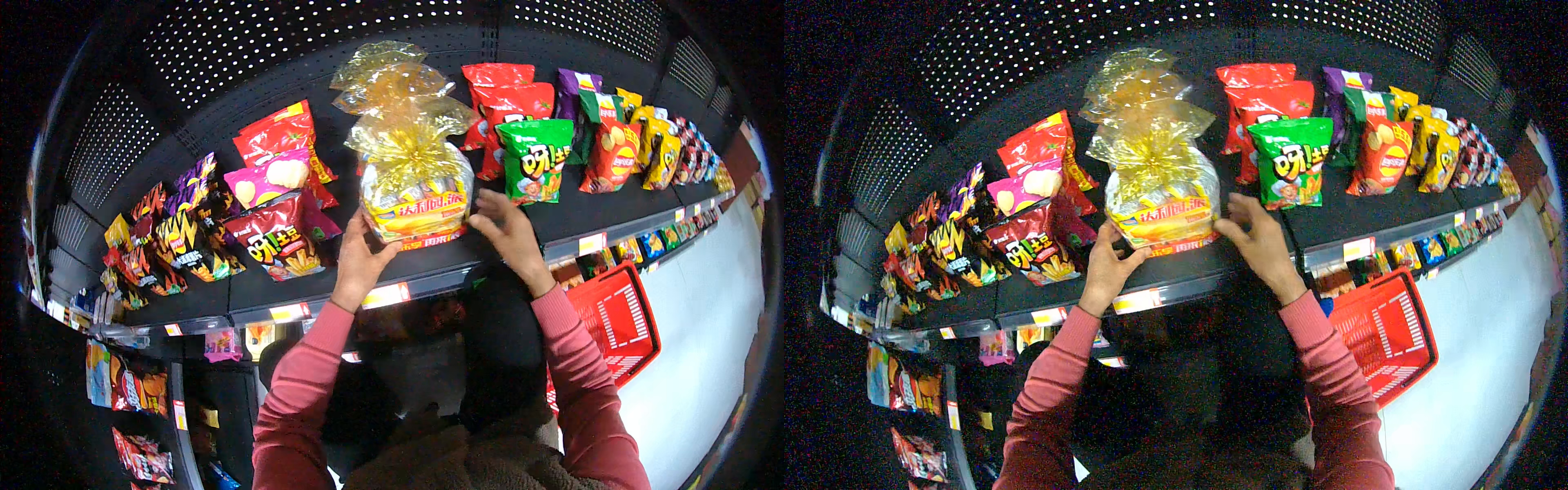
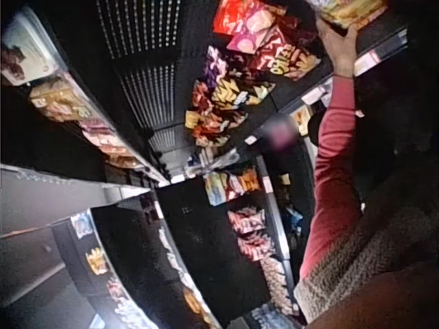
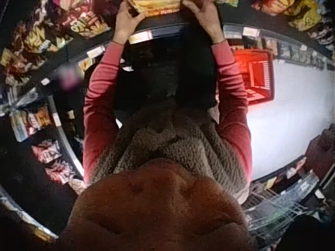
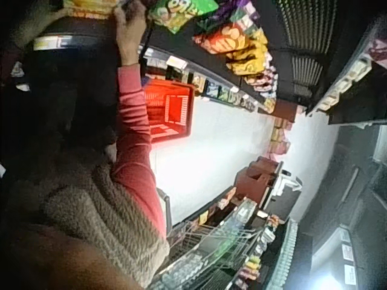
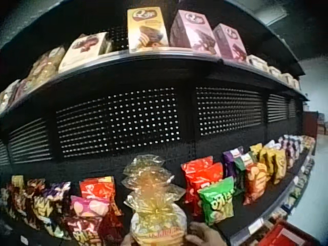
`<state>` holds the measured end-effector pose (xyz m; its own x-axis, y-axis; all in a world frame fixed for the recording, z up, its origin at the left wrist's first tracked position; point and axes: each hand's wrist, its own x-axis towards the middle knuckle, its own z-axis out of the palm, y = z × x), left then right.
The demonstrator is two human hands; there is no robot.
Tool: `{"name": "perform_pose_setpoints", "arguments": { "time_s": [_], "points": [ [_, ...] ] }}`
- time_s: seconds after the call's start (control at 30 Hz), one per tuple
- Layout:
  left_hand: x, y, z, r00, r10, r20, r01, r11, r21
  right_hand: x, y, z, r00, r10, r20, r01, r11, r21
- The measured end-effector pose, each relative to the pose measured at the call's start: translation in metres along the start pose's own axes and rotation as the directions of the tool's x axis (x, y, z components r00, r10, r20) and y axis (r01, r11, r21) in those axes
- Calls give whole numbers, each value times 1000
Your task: The person restocks a supermarket shelf with various snack items, including chips and bread. They remove items from a red basket, wipe the shelf with a blue cloth, and arrange the products neatly.
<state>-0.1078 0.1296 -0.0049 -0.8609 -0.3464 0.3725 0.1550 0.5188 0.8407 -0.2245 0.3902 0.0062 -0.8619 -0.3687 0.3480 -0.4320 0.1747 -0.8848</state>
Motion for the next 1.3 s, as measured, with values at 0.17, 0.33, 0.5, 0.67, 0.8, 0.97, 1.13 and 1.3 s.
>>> {"name": "perform_pose_setpoints", "arguments": {
  "time_s": [0.17,0.33,0.5,0.67,0.8,0.97,1.13,1.3],
  "points": [
    [-22,17,-4,987,-151,-61,156,984,80,-68,19,-54,939,118,-324,-44,972,229],
    [-58,37,4,985,47,-167,-44,999,23,-193,82,-82,928,133,-347,-198,967,-161],
    [-130,34,70,988,-115,101,143,928,-345,-330,178,-70,883,458,-104,-468,875,-121],
    [-224,-32,138,784,-549,290,609,770,-189,-351,212,-64,817,571,-74,-554,745,-371],
    [-282,-111,188,711,-452,539,524,851,23,-356,194,-65,743,653,-146,-666,700,-259],
    [-331,-151,235,565,-302,768,351,930,108,-370,251,-86,750,628,-209,-467,726,506],
    [-325,-111,234,409,-256,876,636,768,-73,-371,281,-165,787,466,-404,-590,760,-273],
    [-299,-84,221,220,-201,954,641,768,14,-338,234,-206,895,361,-260,-432,568,-701]
  ]
}}
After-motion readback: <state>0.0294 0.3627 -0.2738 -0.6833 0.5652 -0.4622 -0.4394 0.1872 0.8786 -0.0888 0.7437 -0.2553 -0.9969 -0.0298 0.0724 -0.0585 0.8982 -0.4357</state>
